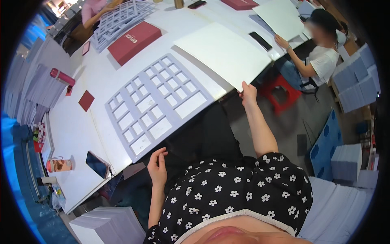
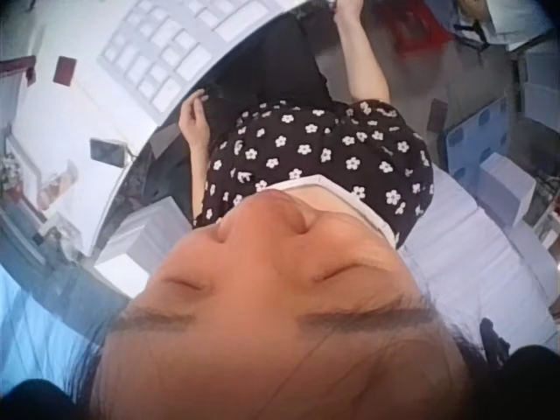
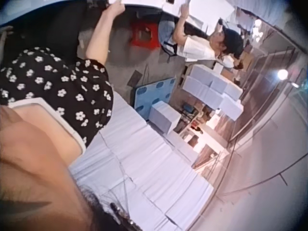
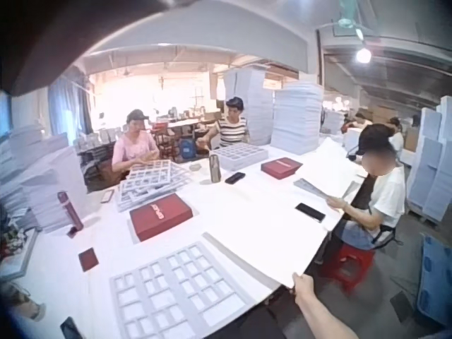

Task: The person assembles white cardboard boxes by folding the flaps and tucking them into the sides. They repeatedly pick up a flat sheet, fold it into a box shape, and place it on the table. The task is performed by hand without tools.

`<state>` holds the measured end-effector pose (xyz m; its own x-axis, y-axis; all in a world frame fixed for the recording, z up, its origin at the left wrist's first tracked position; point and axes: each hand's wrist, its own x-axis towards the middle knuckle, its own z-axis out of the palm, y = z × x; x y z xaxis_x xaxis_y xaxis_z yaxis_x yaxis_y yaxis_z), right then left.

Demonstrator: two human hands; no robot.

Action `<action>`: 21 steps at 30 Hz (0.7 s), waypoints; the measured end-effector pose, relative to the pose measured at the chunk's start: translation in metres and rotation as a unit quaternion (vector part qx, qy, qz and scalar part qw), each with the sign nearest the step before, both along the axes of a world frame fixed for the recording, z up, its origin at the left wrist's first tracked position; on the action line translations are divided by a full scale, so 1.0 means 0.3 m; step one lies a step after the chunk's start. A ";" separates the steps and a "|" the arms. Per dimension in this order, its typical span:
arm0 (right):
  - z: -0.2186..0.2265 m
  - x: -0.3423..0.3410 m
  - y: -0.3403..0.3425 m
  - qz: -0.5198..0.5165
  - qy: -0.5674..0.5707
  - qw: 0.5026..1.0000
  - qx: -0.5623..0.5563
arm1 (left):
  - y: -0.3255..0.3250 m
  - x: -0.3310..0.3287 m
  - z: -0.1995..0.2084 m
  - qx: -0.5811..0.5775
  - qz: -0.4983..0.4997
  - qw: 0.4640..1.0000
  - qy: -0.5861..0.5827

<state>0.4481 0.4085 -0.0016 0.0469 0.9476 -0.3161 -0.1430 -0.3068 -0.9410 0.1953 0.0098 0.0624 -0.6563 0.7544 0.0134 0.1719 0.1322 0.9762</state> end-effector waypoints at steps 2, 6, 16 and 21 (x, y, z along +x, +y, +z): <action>-0.011 0.016 0.013 -0.027 -0.029 0.999 -0.010 | 0.002 -0.001 0.013 -0.005 -0.007 1.000 -0.006; -0.005 0.060 0.018 -0.006 -0.094 0.996 -0.010 | 0.003 0.012 -0.008 -0.004 -0.021 0.999 -0.026; -0.099 0.180 0.082 -0.058 -0.249 0.959 0.125 | 0.039 0.022 -0.026 -0.028 -0.081 0.996 -0.040; 0.125 0.068 -0.018 -0.117 -0.519 0.839 0.115 | 0.002 0.023 -0.021 -0.041 -0.058 0.997 -0.022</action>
<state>0.4685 0.4032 0.0360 0.3779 0.9039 0.2002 0.7589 -0.1786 -0.6262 0.2022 0.0105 0.0562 -0.5625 0.8231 -0.0786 0.1484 0.1940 0.9697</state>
